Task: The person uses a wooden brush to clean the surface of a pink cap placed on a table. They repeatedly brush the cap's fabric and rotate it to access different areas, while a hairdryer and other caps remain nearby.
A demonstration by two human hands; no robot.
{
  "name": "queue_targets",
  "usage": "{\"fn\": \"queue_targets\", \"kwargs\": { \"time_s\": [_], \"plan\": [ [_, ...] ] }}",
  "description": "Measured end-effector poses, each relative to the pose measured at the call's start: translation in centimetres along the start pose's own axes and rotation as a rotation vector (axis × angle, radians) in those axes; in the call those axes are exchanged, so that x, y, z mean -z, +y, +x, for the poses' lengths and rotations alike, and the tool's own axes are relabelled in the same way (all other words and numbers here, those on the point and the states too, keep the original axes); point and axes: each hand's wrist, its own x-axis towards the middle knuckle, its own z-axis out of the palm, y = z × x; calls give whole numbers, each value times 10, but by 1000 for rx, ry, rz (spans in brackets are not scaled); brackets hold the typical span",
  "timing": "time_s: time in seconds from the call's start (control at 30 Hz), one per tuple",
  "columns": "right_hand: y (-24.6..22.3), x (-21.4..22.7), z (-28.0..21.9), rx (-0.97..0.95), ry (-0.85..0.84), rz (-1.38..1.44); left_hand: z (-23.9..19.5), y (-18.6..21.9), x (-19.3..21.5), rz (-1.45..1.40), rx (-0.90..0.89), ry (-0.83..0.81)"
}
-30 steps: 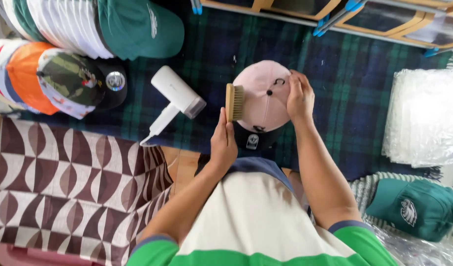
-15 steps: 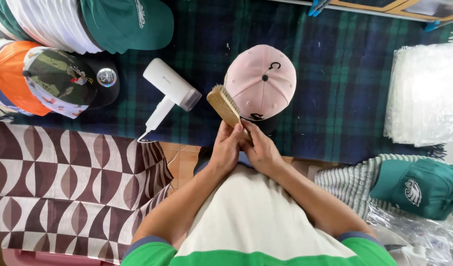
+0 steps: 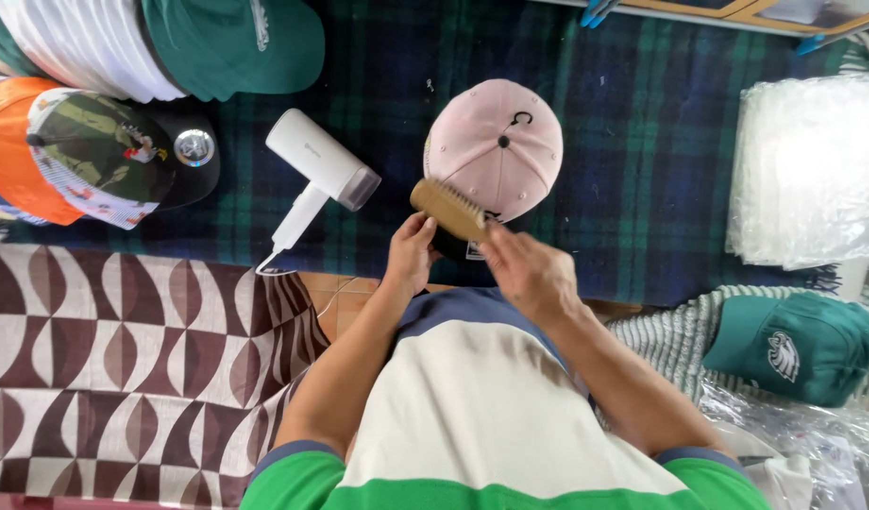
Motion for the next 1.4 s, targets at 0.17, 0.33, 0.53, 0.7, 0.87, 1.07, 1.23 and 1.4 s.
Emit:
{"fn": "queue_targets", "kwargs": {
  "time_s": [0.17,0.33,0.53,0.7,0.87,1.07,1.23,1.4],
  "plan": [
    [-13,0,-19,25,-66,-3,4,-21,24,-95,-1,-74],
    [-12,-21,4,-10,-64,-85,-4,4,16,-187,65,-79],
    [10,-25,-21,135,-107,-55,-5,19,20,-241,181,-169],
    [49,8,-91,-154,-324,183,-17,37,15,-328,230,-255],
    [11,-38,-50,-178,-265,205,-9,34,29,-447,347,-314],
    [1,-32,-36,-183,-352,182,-31,60,12,-493,387,-356],
    [51,-19,-92,-194,-214,240,-19,42,19,-418,376,-416],
    [123,1,-184,-425,-203,268,-10,33,17,-373,287,-325]
  ]
}}
